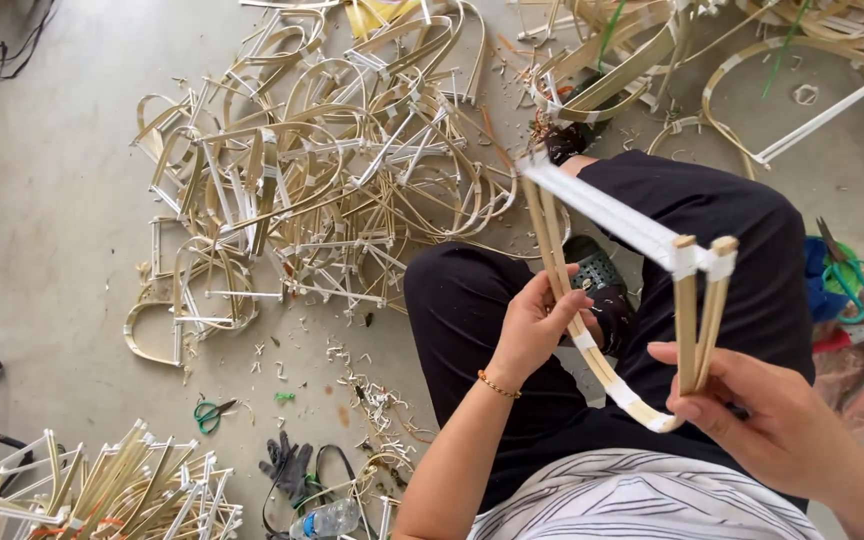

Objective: Assembling and cutting white plastic and bamboo/wood curved frame components using hand snips.

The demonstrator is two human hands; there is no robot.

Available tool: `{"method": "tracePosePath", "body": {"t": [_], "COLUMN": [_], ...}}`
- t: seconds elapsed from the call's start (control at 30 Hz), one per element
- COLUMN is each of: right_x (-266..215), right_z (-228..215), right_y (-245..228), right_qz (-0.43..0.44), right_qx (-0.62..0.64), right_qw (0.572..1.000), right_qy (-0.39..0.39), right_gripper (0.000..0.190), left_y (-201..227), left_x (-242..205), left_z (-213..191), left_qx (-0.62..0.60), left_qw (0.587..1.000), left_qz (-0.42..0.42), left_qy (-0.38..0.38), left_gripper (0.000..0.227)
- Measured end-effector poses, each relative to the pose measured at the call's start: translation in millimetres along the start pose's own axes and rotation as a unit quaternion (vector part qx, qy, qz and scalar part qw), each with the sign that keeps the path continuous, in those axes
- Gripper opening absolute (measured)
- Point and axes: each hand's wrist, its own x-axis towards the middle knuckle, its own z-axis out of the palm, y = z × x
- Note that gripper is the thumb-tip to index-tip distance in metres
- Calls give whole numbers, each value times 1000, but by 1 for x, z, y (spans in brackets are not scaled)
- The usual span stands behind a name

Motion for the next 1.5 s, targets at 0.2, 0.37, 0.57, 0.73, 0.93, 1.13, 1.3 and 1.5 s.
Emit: {"method": "tracePosePath", "body": {"t": [0.2,0.37,0.57,0.73,0.93,1.13,1.3,1.5], "right_x": [-15,-21,-20,13,22,30,35,36], "right_z": [-2,-2,-6,-30,-44,-31,-29,-23], "right_y": [9,29,44,60,100,90,90,99], "right_qz": [70,85,58,35,-16,-33,-37,2], "right_qx": [1,-26,39,111,346,395,356,323], "right_qw": [991,987,990,983,929,911,929,940], "right_qy": [-111,-132,-125,139,134,119,99,106], "right_gripper": [66,69,65,52,54,52,53,54], "left_y": [10,26,20,74,151,158,157,153], "left_x": [7,1,2,-25,-84,-91,-93,-93], "left_z": [-4,11,8,14,34,48,52,55], "left_qx": [-66,136,183,37,210,214,233,249], "left_qw": [997,975,954,977,939,935,928,922], "left_qz": [25,108,140,179,254,261,273,283], "left_qy": [40,137,189,106,-100,-110,-101,-91], "left_gripper": [34,21,18,49,51,49,48,49]}}
